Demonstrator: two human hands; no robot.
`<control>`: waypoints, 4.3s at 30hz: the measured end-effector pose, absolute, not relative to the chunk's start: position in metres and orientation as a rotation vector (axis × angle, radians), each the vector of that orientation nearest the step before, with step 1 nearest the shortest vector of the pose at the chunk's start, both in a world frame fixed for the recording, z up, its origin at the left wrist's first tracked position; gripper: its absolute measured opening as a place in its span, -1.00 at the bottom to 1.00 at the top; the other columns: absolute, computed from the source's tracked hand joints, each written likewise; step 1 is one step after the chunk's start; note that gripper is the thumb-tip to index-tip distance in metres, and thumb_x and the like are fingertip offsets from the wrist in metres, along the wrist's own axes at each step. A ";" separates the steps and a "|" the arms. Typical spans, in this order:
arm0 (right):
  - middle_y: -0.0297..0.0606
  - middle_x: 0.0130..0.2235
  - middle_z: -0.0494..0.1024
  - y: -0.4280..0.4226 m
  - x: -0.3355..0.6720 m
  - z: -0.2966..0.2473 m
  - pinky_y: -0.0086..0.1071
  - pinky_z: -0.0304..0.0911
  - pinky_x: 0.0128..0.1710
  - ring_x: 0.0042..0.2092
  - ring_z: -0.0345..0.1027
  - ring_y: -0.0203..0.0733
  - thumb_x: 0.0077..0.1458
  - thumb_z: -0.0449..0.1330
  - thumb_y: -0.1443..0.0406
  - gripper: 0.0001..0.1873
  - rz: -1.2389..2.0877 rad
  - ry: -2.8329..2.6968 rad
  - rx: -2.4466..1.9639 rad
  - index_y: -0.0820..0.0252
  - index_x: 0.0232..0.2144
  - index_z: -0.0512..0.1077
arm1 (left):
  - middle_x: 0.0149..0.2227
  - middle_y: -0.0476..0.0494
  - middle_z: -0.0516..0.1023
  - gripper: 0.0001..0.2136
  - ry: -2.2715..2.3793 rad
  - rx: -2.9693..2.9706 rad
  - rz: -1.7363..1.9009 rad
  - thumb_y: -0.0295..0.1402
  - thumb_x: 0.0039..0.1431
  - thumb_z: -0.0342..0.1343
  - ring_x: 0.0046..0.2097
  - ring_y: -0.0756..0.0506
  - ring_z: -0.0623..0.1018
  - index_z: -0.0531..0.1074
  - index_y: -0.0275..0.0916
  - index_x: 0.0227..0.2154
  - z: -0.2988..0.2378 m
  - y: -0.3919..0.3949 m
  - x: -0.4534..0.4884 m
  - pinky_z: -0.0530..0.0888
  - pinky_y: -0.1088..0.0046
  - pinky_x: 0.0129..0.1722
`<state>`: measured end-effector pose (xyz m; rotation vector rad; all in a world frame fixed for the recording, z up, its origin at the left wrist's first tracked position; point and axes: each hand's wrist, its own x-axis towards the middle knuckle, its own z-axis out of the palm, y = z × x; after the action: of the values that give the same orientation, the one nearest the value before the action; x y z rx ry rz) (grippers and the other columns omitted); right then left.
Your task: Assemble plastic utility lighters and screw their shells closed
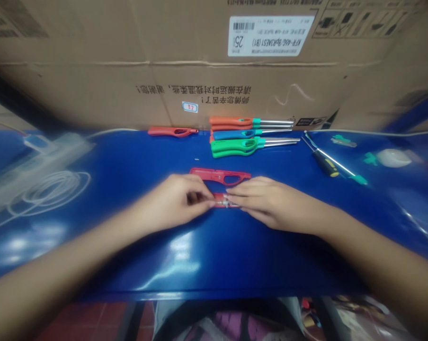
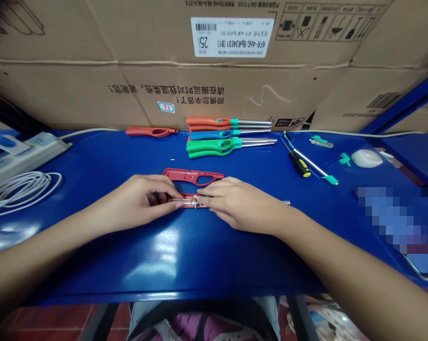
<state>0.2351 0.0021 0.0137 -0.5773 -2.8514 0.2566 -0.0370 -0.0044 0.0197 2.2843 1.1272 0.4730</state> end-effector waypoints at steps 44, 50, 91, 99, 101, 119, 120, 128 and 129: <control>-0.13 0.05 0.56 0.004 0.249 0.029 -0.09 0.29 0.08 0.08 0.40 -0.02 0.29 0.14 0.29 -0.69 0.238 -2.837 -0.752 0.17 0.05 0.48 | -0.30 -0.04 0.64 -0.85 1.104 2.470 0.476 -0.28 0.24 0.21 -0.35 0.00 0.55 0.61 -0.19 -0.21 0.023 -0.006 -0.036 0.44 0.50 -0.34; -0.17 -0.16 0.56 0.004 0.248 0.035 -0.19 0.25 -0.05 -0.11 0.39 -0.08 0.32 0.13 0.26 -0.83 0.328 -2.836 -0.769 0.18 -0.18 0.49 | -0.17 -0.06 0.62 -0.82 1.058 2.600 0.407 -0.29 0.31 0.14 -0.19 -0.08 0.60 0.60 -0.14 -0.13 0.021 -0.010 -0.037 0.49 0.44 -0.23; -0.21 -0.22 0.56 0.001 0.237 0.027 -0.32 0.23 -0.21 -0.20 0.40 -0.16 0.29 0.09 0.38 -0.85 0.473 -2.738 -0.928 0.18 -0.22 0.47 | 0.13 -0.27 0.43 -0.64 0.764 2.678 0.426 -0.36 0.36 0.02 0.17 -0.22 0.41 0.39 -0.15 0.18 0.006 -0.015 -0.022 0.38 0.16 0.17; -0.24 -0.24 0.60 0.002 0.237 0.026 -0.33 0.23 -0.24 -0.23 0.43 -0.18 0.28 0.11 0.36 -0.85 0.431 -2.705 -0.900 0.15 -0.23 0.51 | 0.10 -0.26 0.45 -0.68 0.749 2.656 0.466 -0.38 0.36 0.02 0.14 -0.21 0.43 0.41 -0.16 0.13 0.005 -0.013 -0.022 0.38 0.17 0.16; -0.25 -0.26 0.60 0.002 0.236 0.025 -0.33 0.22 -0.25 -0.25 0.43 -0.18 0.29 0.12 0.35 -0.85 0.396 -2.712 -0.899 0.15 -0.25 0.51 | 0.11 -0.26 0.44 -0.68 0.754 2.659 0.455 -0.38 0.36 0.02 0.15 -0.21 0.42 0.41 -0.16 0.13 0.005 -0.014 -0.022 0.38 0.18 0.16; -0.10 -0.06 0.56 0.009 0.243 0.026 -0.19 0.31 -0.06 -0.06 0.38 -0.04 0.29 0.02 0.42 -0.67 0.229 -2.700 -0.933 0.21 -0.03 0.52 | 0.10 -0.29 0.41 -0.70 0.757 2.676 0.467 -0.39 0.35 0.03 0.14 -0.21 0.41 0.42 -0.24 0.11 0.004 -0.014 -0.022 0.38 0.18 0.15; -0.08 0.01 0.53 0.010 0.244 0.025 -0.14 0.31 -0.02 -0.01 0.36 -0.01 0.26 0.00 0.46 -0.60 0.200 -2.713 -0.931 0.19 0.04 0.50 | 0.09 -0.29 0.41 -0.70 0.753 2.677 0.475 -0.39 0.35 0.03 0.14 -0.21 0.41 0.42 -0.24 0.10 0.003 -0.014 -0.022 0.39 0.19 0.14; -0.09 0.15 0.45 0.019 0.249 0.012 -0.01 0.29 0.07 0.11 0.34 0.08 0.26 0.07 0.43 -0.65 0.090 -2.736 -1.048 0.12 0.00 0.53 | 0.08 -0.21 0.46 -0.73 0.814 2.740 0.532 -0.40 0.32 0.06 0.11 -0.18 0.46 0.44 -0.21 0.05 0.006 -0.011 -0.026 0.41 0.23 0.08; -0.09 0.14 0.46 0.020 0.250 0.012 -0.02 0.29 0.07 0.11 0.35 0.08 0.26 0.08 0.41 -0.71 0.078 -2.717 -1.065 0.14 -0.05 0.53 | 0.08 -0.20 0.48 -0.73 0.839 2.749 0.538 -0.38 0.31 0.08 0.10 -0.18 0.47 0.44 -0.20 0.04 0.008 -0.010 -0.027 0.42 0.23 0.07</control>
<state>0.2500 0.0202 0.0118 -1.0649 -2.7173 0.0782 -0.0268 -0.0099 0.0075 2.7493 0.8394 0.5375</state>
